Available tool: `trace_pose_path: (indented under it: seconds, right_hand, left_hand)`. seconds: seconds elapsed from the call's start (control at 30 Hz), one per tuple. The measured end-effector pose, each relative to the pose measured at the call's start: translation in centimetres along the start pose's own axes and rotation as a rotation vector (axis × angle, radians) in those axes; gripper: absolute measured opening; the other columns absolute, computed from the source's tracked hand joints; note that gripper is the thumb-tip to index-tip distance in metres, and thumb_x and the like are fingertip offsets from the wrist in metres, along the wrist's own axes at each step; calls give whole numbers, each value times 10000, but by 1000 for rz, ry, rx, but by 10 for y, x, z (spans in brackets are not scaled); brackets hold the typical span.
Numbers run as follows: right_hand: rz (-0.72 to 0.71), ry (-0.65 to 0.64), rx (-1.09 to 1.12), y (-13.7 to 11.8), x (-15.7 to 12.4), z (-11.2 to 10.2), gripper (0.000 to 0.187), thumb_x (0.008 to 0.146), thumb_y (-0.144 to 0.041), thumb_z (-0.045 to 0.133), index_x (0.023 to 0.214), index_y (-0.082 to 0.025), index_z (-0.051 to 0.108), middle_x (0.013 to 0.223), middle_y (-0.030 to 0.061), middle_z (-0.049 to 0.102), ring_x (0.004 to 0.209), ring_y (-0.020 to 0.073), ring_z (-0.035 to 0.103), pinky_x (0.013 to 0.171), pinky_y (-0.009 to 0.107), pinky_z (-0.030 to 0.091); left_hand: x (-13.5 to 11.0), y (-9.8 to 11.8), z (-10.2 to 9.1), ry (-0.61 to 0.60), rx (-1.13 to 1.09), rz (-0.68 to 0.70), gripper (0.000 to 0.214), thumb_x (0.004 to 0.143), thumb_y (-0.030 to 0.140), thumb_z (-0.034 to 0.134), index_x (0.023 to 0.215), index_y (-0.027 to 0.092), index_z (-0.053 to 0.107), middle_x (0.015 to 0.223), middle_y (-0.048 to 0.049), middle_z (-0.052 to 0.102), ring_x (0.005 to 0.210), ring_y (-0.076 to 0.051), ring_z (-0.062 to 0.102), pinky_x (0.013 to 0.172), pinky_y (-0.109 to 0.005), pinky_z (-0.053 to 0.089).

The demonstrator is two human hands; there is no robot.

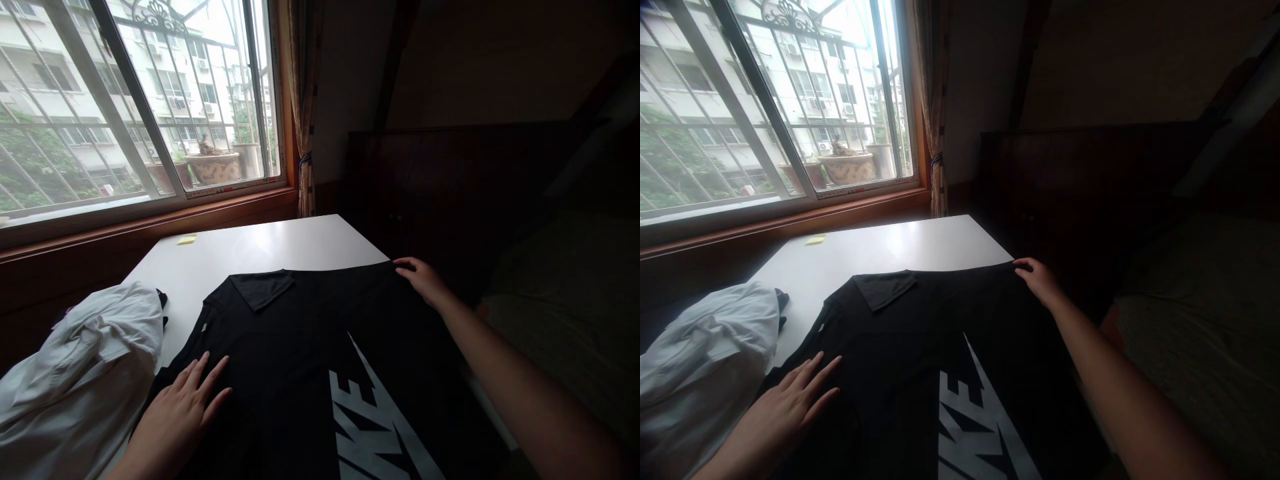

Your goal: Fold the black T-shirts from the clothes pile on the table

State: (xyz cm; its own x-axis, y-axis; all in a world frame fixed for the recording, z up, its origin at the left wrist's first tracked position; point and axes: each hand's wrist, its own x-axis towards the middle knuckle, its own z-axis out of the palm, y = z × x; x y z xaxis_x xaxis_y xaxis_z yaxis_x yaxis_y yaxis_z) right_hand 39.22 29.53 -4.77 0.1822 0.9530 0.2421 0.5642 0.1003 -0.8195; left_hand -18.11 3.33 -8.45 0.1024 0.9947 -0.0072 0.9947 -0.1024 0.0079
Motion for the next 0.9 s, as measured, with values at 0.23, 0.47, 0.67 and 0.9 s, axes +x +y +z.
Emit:
trace_pose_path:
  seconds: [0.23,0.47,0.67,0.9]
  right_hand:
    - [-57,3,-90,-11,26,20,270,819,-270,650,1076,-226,719,1142,80,721,1062,258,658,945,383,505]
    - [-63,0,-119,-23,26,41,244,824,-260,641,1050,-220,726,1099,81,729,1032,256,665,938,384,510]
    - [4,20,-83,-15,25,46,257,814,-254,653,1058,-225,726,1140,89,722,1065,265,660,940,387,514]
    - [41,28,-105,7,27,45,275,813,-248,661,1080,-217,720,1120,83,731,1042,248,677,931,381,521]
  left_hand:
    - [-20,11,-21,-121,57,4,662,918,639,415,1496,322,479,1413,-109,595,1238,-409,593,978,-566,507]
    - [26,-2,-44,-57,87,-119,655,926,634,409,1470,289,524,1212,-144,711,1136,-396,641,867,-511,536]
    - [137,-26,-33,61,12,-37,608,1019,470,390,1558,188,365,1651,-84,248,1513,-304,224,1197,-446,269]
    - [181,-47,2,34,-23,-217,644,1052,480,234,1595,134,241,1667,-125,149,1528,-349,134,1175,-594,235]
